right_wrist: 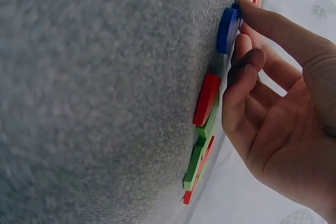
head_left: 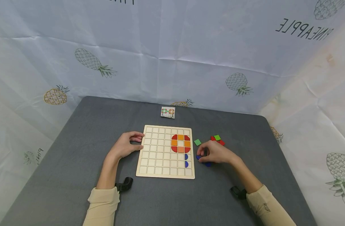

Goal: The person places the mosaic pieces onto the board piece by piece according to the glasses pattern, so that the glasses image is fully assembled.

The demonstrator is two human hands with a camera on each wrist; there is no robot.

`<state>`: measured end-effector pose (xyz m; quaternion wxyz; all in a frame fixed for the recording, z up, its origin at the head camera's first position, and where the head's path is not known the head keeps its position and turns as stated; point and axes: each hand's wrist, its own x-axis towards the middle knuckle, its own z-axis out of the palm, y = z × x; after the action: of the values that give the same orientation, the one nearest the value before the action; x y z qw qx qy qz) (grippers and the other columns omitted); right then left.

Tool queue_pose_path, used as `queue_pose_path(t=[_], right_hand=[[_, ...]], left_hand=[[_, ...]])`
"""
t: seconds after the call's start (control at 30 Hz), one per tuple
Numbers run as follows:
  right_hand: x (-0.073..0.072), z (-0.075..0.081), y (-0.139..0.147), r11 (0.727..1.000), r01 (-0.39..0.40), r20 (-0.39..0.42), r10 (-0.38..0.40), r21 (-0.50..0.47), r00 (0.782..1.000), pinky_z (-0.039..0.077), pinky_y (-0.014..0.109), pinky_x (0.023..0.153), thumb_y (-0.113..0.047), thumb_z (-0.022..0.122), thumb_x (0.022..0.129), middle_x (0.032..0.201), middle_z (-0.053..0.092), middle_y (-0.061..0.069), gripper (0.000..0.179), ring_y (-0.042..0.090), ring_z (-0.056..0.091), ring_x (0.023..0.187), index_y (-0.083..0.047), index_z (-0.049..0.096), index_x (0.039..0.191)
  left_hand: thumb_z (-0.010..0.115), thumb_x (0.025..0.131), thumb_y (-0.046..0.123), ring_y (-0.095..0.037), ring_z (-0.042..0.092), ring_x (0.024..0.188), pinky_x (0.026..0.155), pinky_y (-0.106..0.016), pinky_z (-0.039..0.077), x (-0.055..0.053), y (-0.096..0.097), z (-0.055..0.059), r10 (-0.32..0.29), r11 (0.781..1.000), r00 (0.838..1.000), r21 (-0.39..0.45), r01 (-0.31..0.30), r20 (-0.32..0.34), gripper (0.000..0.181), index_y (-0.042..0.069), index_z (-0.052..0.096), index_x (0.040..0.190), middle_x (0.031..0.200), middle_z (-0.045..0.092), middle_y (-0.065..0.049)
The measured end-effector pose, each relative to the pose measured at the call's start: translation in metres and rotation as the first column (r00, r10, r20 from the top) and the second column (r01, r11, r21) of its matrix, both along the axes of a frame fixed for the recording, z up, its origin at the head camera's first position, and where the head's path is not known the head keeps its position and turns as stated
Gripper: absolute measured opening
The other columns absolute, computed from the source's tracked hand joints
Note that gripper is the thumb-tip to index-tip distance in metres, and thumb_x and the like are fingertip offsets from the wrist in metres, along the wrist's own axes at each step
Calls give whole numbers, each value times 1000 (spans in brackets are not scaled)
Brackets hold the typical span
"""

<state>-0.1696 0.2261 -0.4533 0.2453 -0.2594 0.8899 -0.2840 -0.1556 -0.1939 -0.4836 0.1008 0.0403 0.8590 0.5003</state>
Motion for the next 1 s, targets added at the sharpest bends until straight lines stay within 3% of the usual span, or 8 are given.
queue_pose_path(t=[0.3,0.5,0.7,1.0], right_hand=[[-9,-2,6,997,-38,8,39,-67,999,52,22,67,-17,88,90,94,72,3,16,8,59,71,-11,80,103],[-12,-4,6,996,-51,3,52,-76,999,51,22,65,-17,89,90,90,73,0,15,7,58,68,-10,81,99],[-9,-3,7,997,-62,-21,62,-50,998,52,22,66,-20,86,94,90,72,-2,12,6,59,69,-12,79,100],[-2,3,-2,989,-37,20,40,-140,999,54,23,63,-23,83,98,98,76,1,14,5,62,64,-13,78,107]], left_hand=[[81,94,1,-35,69,121,98,-42,55,0,0,1,-2,1000,1000,-3,2,-1,51,0,67,142,132,72,-23],[81,94,2,-35,69,121,97,-40,55,0,0,0,-3,1000,1000,-4,3,5,51,-1,66,143,132,72,-23],[80,94,1,-35,69,122,97,-41,55,1,0,1,-4,1000,1000,-2,4,5,51,-1,66,143,133,71,-23],[80,94,0,-36,69,122,99,-45,56,0,0,-1,1,1000,1000,-1,-1,-4,51,-1,66,143,134,71,-24]])
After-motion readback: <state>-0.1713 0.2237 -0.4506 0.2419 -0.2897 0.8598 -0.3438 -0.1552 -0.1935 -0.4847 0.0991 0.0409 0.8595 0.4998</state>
